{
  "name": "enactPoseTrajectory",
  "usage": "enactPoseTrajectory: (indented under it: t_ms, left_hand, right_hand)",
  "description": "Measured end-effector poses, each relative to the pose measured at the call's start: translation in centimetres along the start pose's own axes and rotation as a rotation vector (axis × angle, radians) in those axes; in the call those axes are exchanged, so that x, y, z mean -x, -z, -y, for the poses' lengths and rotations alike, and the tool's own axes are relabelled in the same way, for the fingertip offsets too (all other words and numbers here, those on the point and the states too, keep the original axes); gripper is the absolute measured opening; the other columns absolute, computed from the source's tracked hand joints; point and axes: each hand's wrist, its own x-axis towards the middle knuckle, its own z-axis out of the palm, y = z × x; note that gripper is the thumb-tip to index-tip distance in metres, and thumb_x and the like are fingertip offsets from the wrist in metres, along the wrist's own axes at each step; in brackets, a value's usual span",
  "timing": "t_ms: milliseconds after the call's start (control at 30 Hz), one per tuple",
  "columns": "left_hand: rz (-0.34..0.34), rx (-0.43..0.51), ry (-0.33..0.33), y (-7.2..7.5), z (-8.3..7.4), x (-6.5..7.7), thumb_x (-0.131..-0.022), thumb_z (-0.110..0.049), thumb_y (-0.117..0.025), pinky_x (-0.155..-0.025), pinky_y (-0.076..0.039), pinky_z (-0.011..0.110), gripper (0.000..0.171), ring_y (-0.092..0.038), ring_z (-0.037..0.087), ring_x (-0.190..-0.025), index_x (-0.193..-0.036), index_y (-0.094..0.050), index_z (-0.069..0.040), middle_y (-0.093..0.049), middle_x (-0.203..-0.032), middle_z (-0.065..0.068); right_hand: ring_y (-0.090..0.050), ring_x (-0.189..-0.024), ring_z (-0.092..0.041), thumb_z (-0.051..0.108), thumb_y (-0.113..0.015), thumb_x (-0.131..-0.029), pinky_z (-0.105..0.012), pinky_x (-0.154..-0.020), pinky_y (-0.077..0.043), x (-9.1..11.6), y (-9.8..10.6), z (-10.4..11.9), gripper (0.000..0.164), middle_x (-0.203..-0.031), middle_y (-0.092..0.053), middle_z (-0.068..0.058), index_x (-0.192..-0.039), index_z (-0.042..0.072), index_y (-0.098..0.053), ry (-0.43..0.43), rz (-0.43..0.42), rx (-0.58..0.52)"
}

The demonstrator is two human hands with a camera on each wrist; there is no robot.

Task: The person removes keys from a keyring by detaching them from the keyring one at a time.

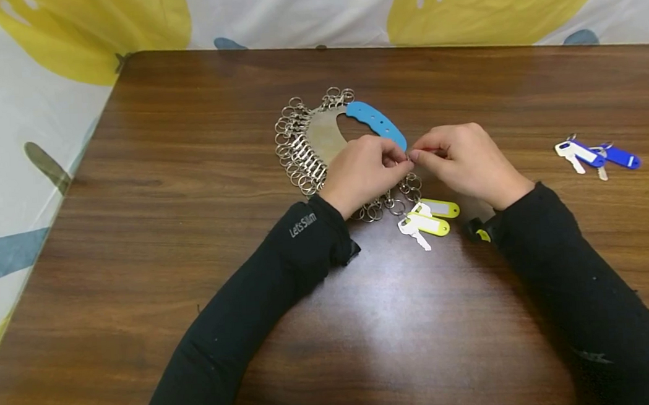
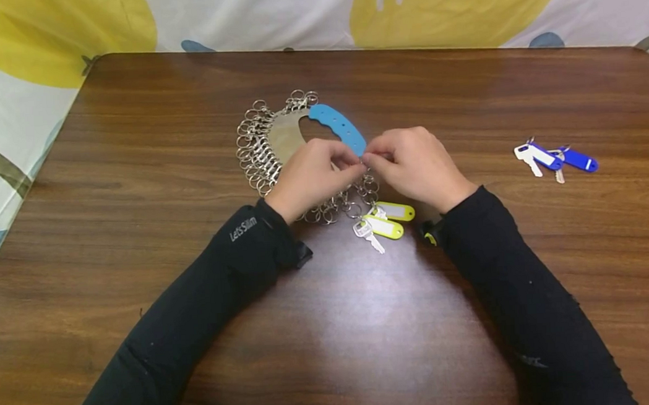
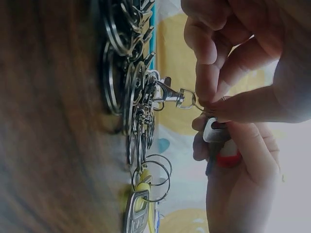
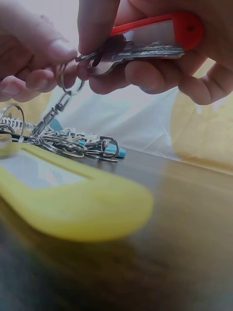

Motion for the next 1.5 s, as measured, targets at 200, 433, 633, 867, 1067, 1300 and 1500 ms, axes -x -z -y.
enactPoseTrajectory:
  t_ms: [200, 433, 633, 867, 1067, 1300, 1500]
  left_hand:
    - [-0.003, -0.003, -0.003, 0.17, -0.18, -0.11, -0.087, -0.034, -0.065, -0.064, -0.043, 0.02, 0.013, -0.06, 0.004, -0.074, -0.087, -0.069, -0.022, -0.067, -0.081, -0.009]
    - [0.029, -0.013, -0.021, 0.02, -0.27, -0.04, -0.087, -0.03, -0.065, -0.065, -0.043, 0.02, 0.01, -0.058, 0.005, -0.076, -0.088, -0.068, -0.021, -0.066, -0.083, -0.008]
    - [0.032, 0.019, -0.024, -0.2, 0.06, 0.17, -0.088, -0.034, -0.063, -0.064, -0.042, 0.022, 0.015, -0.058, 0.006, -0.075, -0.086, -0.072, -0.022, -0.069, -0.085, -0.008]
    - [0.004, 0.089, 0.006, -0.05, 0.34, 0.06, -0.085, -0.033, -0.067, -0.065, -0.042, 0.02, 0.014, -0.058, 0.006, -0.074, -0.083, -0.071, -0.02, -0.067, -0.081, -0.007]
    - [0.027, 0.072, -0.006, 0.1, 0.05, 0.01, -0.086, -0.03, -0.067, -0.065, -0.041, 0.02, 0.011, -0.058, 0.007, -0.074, -0.083, -0.069, -0.019, -0.066, -0.08, -0.006]
    - [0.045, 0.011, -0.023, 0.05, -0.12, 0.19, -0.085, -0.032, -0.068, -0.065, -0.042, 0.022, 0.01, -0.058, 0.007, -0.076, -0.085, -0.069, -0.022, -0.067, -0.083, -0.008]
    - [0.04, 0.072, -0.02, -0.09, 0.19, 0.04, -0.087, -0.035, -0.064, -0.067, -0.043, 0.022, 0.016, -0.058, 0.007, -0.077, -0.084, -0.071, -0.021, -0.068, -0.086, -0.007]
  right_hand:
    - [-0.055, -0.067, -0.012, 0.011, -0.062, -0.09, -0.02, -0.06, -0.039, 0.03, 0.14, 0.0, 0.014, -0.084, -0.073, -0.004, -0.092, 0.009, -0.075, 0.034, -0.005, 0.004]
    - [-0.052, -0.063, -0.011, 0.013, -0.062, -0.09, -0.022, -0.058, -0.038, 0.02, 0.09, -0.15, 0.014, -0.082, -0.072, -0.004, -0.092, 0.009, -0.075, 0.008, -0.015, 0.016]
    - [-0.05, -0.062, -0.008, 0.013, -0.063, -0.09, -0.019, -0.056, -0.037, 0.11, -0.27, -0.47, 0.013, -0.079, -0.071, -0.003, -0.091, 0.009, -0.075, 0.058, -0.025, -0.004]
    - [-0.05, -0.062, -0.006, 0.01, -0.064, -0.088, -0.017, -0.057, -0.037, 0.06, -0.38, -0.5, 0.011, -0.077, -0.07, -0.001, -0.087, 0.009, -0.075, 0.11, -0.041, -0.003]
    - [-0.05, -0.061, -0.008, 0.01, -0.064, -0.087, -0.018, -0.056, -0.037, -0.01, -0.29, -0.5, 0.011, -0.076, -0.07, -0.002, -0.089, 0.008, -0.075, 0.105, -0.042, 0.014]
    - [-0.049, -0.059, -0.009, 0.012, -0.064, -0.088, -0.019, -0.055, -0.037, -0.04, -0.18, -0.45, 0.012, -0.077, -0.071, -0.002, -0.09, 0.008, -0.075, 0.086, -0.025, 0.025]
    - [-0.051, -0.061, -0.008, 0.011, -0.064, -0.088, -0.018, -0.056, -0.037, -0.03, -0.16, -0.42, 0.012, -0.077, -0.071, -0.002, -0.09, 0.008, -0.075, 0.095, -0.042, 0.017]
